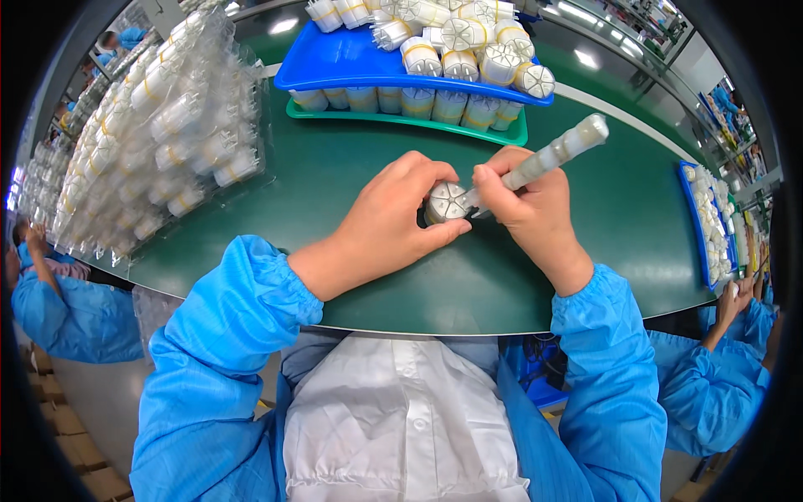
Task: The person repeatedly picks up small white cylindrical objects from a blue tray and uses a syringe-like tool to apply a substance to the top of each object. After treating each item, the person places it into a clear plastic packaging tray. The process is repetitive and performed one item at a time.
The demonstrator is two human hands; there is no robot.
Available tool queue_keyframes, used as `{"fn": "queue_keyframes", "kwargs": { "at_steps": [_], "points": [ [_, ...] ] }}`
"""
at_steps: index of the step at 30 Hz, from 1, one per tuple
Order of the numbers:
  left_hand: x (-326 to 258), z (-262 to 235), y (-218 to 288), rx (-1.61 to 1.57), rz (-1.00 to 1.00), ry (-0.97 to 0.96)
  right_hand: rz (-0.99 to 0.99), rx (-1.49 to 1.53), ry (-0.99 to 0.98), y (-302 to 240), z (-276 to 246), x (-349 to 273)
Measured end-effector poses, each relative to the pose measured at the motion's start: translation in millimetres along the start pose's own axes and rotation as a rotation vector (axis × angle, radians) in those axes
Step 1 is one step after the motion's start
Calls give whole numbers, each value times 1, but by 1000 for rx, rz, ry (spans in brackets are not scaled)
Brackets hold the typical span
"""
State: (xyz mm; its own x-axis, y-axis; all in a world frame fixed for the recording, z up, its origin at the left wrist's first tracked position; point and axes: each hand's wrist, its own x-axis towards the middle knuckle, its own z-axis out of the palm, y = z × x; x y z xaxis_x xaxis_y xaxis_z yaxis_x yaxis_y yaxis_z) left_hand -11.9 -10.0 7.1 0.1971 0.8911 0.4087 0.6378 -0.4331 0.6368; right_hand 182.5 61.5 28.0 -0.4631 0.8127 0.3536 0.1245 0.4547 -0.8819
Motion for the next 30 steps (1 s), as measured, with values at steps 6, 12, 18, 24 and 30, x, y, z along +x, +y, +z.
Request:
{"fn": "queue_keyframes", "kwargs": {
  "at_steps": [6,12,18,24,30],
  "points": [
    [-5,6,1,-164,51,60,1,35,26,0,-3,2],
    [-3,7,1,-84,48,34,-85,-67,-22,4,0,0],
    [-1,7,1,-41,13,32,-13,5,40,1,-4,1],
    [-4,13,-2,-242,46,74,-32,31,12,3,-4,1],
    [1,9,2,-29,57,51,-66,-41,-24,7,-1,1]
  ]
}}
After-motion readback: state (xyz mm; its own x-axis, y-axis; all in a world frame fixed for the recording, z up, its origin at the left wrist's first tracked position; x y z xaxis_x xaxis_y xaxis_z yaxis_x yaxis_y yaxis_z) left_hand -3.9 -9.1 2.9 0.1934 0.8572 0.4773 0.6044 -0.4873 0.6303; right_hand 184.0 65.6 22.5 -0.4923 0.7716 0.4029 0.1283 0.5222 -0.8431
